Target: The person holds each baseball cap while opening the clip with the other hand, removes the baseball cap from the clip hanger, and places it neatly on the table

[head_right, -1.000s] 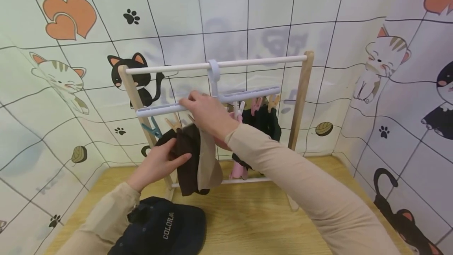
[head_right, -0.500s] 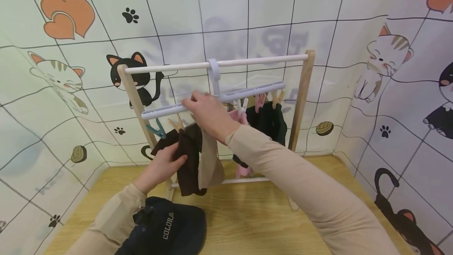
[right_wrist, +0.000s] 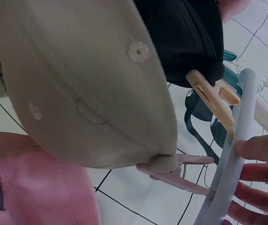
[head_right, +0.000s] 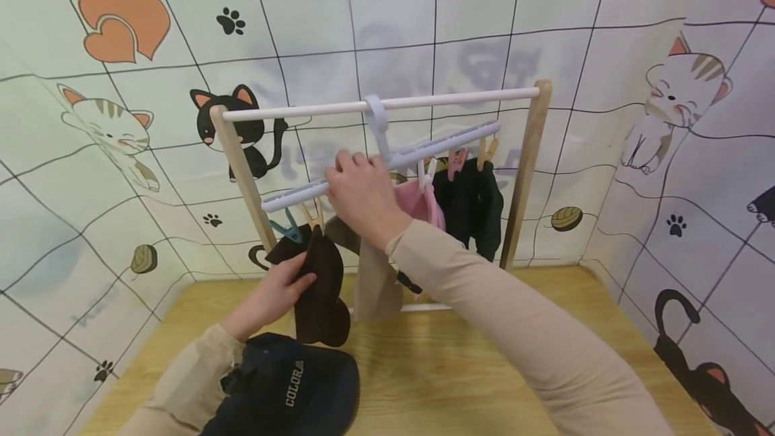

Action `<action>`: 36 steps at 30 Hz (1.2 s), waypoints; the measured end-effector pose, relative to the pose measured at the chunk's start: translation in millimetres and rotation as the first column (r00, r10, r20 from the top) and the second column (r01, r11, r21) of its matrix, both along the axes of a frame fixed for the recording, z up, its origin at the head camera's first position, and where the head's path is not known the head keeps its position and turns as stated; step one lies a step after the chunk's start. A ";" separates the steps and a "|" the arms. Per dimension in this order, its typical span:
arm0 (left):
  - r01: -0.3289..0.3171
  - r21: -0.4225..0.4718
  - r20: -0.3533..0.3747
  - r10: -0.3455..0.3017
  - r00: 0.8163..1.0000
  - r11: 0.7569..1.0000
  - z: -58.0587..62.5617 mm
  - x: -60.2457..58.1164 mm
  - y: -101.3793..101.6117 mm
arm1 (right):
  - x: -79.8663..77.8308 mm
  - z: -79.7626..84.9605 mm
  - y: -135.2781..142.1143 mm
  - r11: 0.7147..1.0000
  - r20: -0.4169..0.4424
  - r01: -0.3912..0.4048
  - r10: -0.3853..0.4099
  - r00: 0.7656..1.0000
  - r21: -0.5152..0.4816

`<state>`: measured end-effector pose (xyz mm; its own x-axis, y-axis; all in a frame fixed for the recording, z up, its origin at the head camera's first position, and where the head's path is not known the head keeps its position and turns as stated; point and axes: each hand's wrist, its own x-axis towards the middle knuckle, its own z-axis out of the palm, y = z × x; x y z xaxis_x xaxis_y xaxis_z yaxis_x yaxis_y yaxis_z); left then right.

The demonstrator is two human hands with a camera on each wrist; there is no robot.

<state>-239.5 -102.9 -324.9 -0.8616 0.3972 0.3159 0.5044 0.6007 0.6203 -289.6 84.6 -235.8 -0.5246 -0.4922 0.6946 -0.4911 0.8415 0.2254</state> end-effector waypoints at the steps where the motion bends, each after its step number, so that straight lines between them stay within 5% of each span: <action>1: -0.001 -0.001 -0.015 0.001 1.000 1.000 0.3 1.5 0.5 | 0.6 0.0 -0.9 1.000 0.001 -0.006 0.006 1.000 -0.011; 7: -0.021 -0.013 -0.104 0.020 0.994 1.000 -5.1 6.9 6.4 | 3.1 -2.5 -7.8 0.994 -0.001 -0.040 0.040 0.999 -0.102; 14: -0.061 -0.087 -0.192 0.043 0.980 0.994 -11.0 9.5 11.7 | 11.5 -7.3 -17.2 0.998 -0.109 -0.001 -0.007 0.994 -0.070; 19: -0.066 -0.144 -0.218 0.033 0.975 0.987 -13.2 8.8 12.3 | 22.7 -3.5 -23.3 0.993 0.062 0.013 -0.006 0.998 -0.115; 25: -0.074 -0.180 -0.194 0.038 0.980 0.981 -12.1 10.5 12.8 | 29.5 4.1 -28.7 0.980 0.281 0.017 0.039 0.959 -0.196; 28: -0.084 -0.202 -0.198 0.043 0.979 0.976 -11.3 11.9 13.6 | 29.8 7.0 -28.5 0.955 0.427 0.024 0.110 0.897 -0.296; 30: -0.092 -0.210 -0.211 0.047 0.976 0.973 -11.1 12.6 14.2 | 29.6 8.6 -27.3 0.913 0.524 0.032 0.204 0.827 -0.406; 36: -0.117 -0.208 -0.222 0.069 0.973 0.971 -8.8 16.1 14.8 | 35.0 8.7 -26.7 0.724 0.681 0.156 0.522 0.514 -0.672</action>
<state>-223.4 -88.1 -333.7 -0.8210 0.3983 0.4091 0.5451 0.7599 0.3541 -254.6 57.8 -227.1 -0.9323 -0.3164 0.1754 -0.3113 0.4547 -0.8345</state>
